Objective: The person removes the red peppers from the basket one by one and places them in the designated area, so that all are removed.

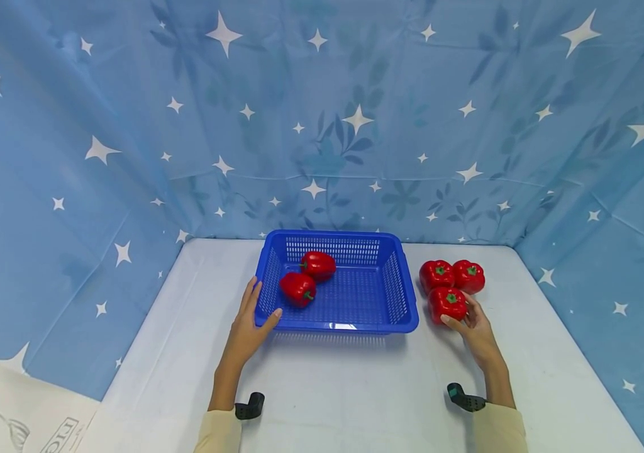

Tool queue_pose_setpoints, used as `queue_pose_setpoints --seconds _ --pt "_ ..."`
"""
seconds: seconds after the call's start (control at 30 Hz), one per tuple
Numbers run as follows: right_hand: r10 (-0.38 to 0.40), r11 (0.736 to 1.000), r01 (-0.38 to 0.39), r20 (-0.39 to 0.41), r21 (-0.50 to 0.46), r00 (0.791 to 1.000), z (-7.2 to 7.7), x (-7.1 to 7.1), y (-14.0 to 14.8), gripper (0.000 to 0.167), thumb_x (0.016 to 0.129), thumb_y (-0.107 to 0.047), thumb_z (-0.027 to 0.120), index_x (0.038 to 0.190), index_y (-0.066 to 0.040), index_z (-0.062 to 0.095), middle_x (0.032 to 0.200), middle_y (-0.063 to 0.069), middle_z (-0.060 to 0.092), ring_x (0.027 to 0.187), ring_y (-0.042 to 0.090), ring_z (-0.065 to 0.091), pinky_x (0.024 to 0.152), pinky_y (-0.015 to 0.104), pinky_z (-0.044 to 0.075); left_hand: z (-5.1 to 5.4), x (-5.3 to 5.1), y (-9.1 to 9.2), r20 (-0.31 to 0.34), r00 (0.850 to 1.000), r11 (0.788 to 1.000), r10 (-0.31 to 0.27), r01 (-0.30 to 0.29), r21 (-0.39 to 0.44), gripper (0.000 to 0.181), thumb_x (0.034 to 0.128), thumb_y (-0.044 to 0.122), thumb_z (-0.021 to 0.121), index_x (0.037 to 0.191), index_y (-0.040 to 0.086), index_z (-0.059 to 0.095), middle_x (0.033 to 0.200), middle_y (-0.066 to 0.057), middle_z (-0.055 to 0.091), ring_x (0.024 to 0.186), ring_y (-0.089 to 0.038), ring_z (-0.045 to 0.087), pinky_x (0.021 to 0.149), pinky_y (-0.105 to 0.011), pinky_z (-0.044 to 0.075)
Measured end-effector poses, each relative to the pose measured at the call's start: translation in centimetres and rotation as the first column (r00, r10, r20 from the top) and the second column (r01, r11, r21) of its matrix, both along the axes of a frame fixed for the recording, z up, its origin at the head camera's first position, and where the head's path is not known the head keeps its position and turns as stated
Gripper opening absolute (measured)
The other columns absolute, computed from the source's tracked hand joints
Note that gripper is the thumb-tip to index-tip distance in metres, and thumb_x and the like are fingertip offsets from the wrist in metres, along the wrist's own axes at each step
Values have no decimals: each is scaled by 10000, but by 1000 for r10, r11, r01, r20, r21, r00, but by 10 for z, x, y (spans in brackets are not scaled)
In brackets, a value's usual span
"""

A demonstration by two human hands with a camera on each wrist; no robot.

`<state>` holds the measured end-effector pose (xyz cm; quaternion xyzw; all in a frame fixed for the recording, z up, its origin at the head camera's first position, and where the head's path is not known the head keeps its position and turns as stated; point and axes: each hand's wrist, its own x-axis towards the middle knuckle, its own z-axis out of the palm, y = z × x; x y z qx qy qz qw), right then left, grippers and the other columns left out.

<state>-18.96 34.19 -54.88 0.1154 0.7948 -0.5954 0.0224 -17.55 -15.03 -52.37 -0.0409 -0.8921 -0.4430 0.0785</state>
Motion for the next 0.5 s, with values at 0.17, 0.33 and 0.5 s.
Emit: queue_pose_setpoints --seconds 0.17,0.33,0.5 --pt "-17 999 18 22 -31 1000 -1 0 -1 981 866 -359 736 1583 -231 78 1646 124 131 1510 360 143 1167 522 267 0 1 0 12 1000 1000 3 -3 2 865 906 558 586 1578 201 174 1661 54 55 1510 -346 165 1096 -628 294" --pt "-42 999 43 40 -33 998 0 -1 -1 1011 852 -376 746 1582 -207 68 1649 109 130 1512 336 158 1169 496 277 0 1 0 13 1000 1000 1 -1 0 863 910 553 583 1577 188 175 1663 27 64 1511 -347 164 1099 -627 290" --pt "-58 998 59 35 -21 998 0 -1 -1 1006 845 -389 750 1581 -227 84 1653 102 97 1515 331 149 1156 480 299 0 0 0 9 1000 1000 2 -2 8 862 908 562 581 1577 195 180 1659 69 51 1510 -339 175 1101 -621 293"
